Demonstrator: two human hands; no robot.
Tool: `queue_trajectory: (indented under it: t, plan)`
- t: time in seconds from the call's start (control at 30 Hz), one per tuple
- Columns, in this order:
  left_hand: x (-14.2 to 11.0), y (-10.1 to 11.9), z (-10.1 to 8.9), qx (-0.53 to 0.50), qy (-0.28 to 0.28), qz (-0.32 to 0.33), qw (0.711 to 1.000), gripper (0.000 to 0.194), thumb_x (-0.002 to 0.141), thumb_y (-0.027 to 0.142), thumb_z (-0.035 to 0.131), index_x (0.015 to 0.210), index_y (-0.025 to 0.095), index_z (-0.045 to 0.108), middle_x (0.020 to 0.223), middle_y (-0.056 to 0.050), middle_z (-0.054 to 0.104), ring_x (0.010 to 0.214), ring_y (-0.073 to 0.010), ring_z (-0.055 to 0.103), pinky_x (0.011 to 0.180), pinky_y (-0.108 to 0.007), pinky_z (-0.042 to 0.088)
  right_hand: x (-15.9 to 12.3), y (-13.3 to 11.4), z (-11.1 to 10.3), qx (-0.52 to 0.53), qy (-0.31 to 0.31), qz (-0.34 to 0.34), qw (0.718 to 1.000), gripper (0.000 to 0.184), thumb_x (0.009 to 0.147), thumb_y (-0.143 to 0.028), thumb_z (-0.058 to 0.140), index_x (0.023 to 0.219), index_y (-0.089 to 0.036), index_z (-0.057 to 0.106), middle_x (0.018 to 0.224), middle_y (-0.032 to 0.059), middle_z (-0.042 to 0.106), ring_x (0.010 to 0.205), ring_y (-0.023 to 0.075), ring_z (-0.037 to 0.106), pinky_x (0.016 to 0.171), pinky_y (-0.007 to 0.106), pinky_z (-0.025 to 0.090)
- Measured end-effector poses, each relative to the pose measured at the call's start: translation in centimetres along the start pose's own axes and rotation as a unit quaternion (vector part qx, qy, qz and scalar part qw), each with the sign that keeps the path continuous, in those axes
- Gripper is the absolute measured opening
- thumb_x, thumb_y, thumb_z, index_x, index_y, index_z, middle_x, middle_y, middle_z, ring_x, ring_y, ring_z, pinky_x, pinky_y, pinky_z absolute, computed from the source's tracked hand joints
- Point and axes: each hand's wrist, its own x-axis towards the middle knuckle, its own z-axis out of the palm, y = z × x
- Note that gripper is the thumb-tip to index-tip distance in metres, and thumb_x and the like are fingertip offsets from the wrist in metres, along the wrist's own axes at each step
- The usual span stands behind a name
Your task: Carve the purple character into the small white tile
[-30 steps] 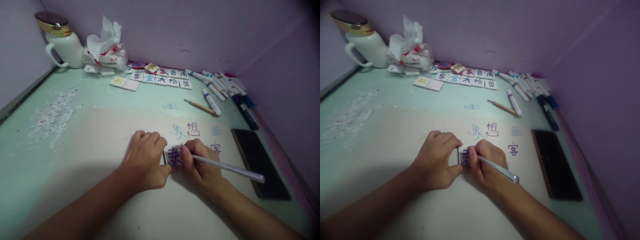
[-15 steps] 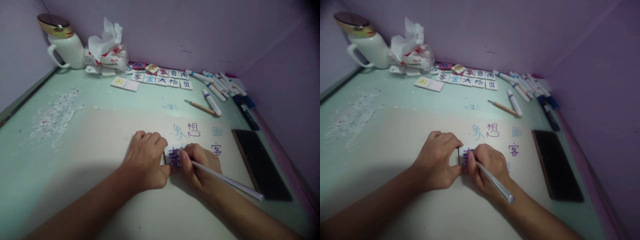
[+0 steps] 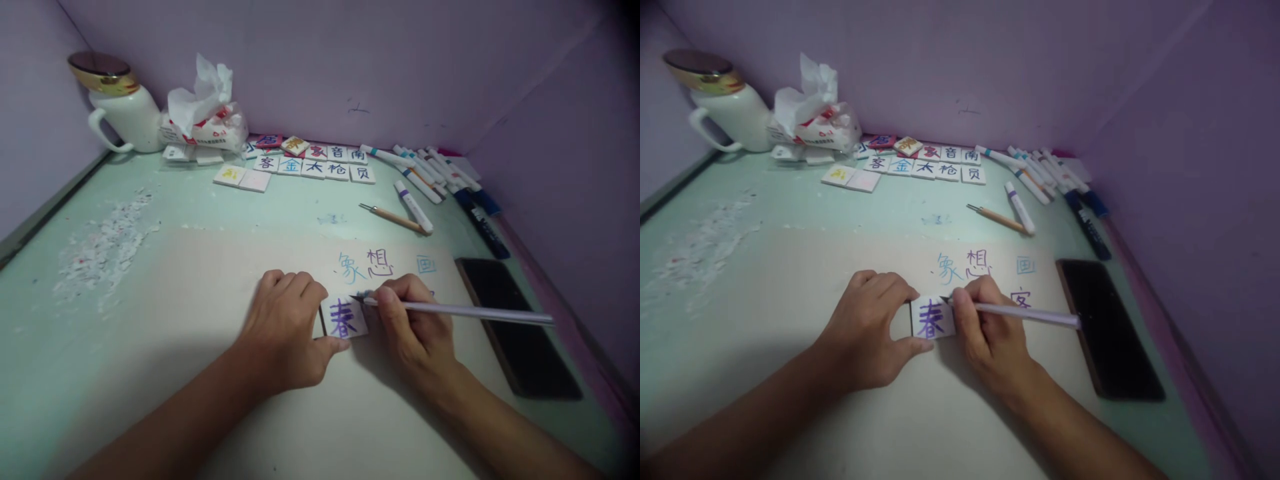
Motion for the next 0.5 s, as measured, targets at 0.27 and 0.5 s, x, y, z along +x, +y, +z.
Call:
queue_trajectory:
  t: [0.27,0.5]
  plan:
    - [-0.04,0.08,-0.10,0.007,0.006,0.004,1.000,0.035,0.064,0.038,0.071,0.084,0.015,0.054,0.081,-0.006,0.059,0.080,-0.0238,0.055,0.078,-0.043,0.034,0.02,-0.14,0.14,0.021,-0.061,-0.016,0.998,0.015,0.090,-0.015,0.044,0.075,-0.020,0.044,0.057,-0.0057,0.044,0.047,0.0071,0.038,0.044,0.021,0.031]
    - [0.08,0.07,-0.02,0.002,0.000,0.001,1.000,0.034,0.065,0.037,0.070,0.084,0.015,0.055,0.081,-0.006,0.059,0.080,-0.0239,0.054,0.077,-0.043,0.034,0.21,-0.23,0.17,0.004,-0.067,-0.027,0.997,0.015,0.089,-0.015,0.044,0.075,-0.020,0.044,0.057,-0.0050,0.044,0.047,0.0075,0.039,0.044,0.021,0.032]
